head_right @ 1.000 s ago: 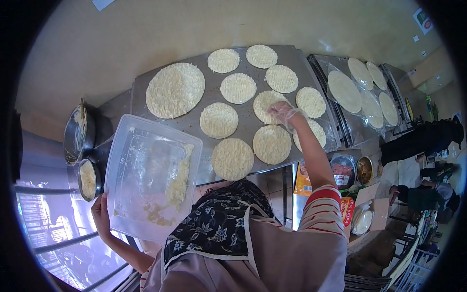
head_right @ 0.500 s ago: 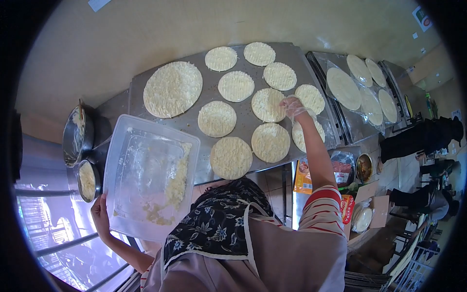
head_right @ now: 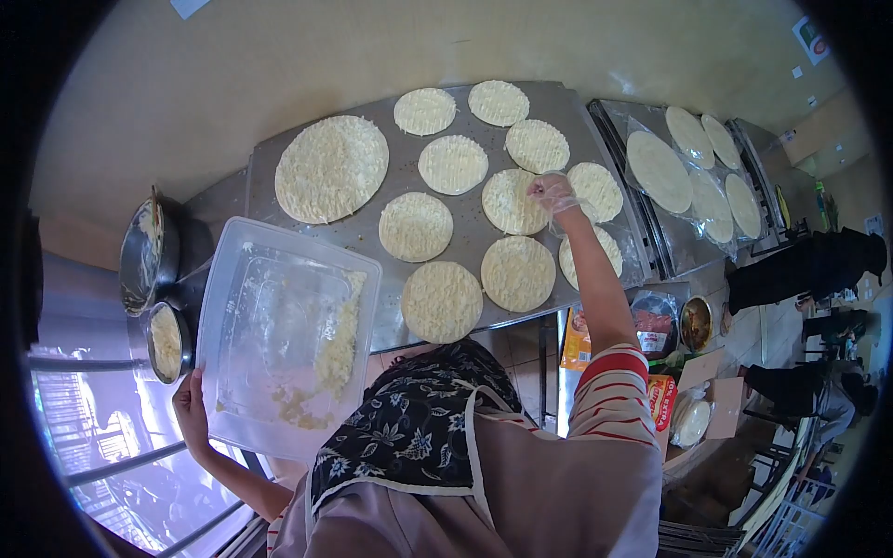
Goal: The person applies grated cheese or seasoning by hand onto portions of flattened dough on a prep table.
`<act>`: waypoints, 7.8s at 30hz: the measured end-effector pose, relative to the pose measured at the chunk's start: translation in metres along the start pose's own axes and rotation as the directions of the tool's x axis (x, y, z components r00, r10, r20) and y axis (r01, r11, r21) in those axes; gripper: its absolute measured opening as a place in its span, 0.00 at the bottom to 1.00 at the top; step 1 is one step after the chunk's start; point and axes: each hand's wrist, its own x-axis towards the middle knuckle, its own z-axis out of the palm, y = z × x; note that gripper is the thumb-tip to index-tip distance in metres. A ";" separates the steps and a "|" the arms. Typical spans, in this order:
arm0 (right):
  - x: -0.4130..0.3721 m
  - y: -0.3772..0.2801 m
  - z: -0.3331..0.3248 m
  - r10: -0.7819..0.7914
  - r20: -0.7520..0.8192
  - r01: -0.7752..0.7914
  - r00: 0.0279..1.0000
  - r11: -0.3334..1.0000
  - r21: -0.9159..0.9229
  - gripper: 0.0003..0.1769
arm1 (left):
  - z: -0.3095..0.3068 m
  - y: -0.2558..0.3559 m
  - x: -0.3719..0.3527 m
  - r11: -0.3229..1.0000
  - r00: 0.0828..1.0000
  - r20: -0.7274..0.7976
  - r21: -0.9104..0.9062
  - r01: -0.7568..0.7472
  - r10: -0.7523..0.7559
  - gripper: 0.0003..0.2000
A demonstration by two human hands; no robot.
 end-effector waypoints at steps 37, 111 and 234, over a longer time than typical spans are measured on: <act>-0.012 -0.244 0.045 -0.310 -0.069 0.302 0.948 0.815 0.494 0.08 | 0.000 0.009 0.001 0.997 0.999 -0.025 0.067 0.027 -0.026 0.15; 0.027 0.030 -0.002 0.265 -0.157 -0.281 0.951 0.956 -0.089 0.08 | 0.001 -0.008 0.003 1.000 0.999 -0.022 0.000 -0.028 0.028 0.16; -0.020 -0.032 0.011 0.079 0.114 -0.086 0.990 0.995 0.050 0.06 | 0.001 -0.025 -0.022 0.997 0.995 -0.065 0.000 0.075 -0.075 0.15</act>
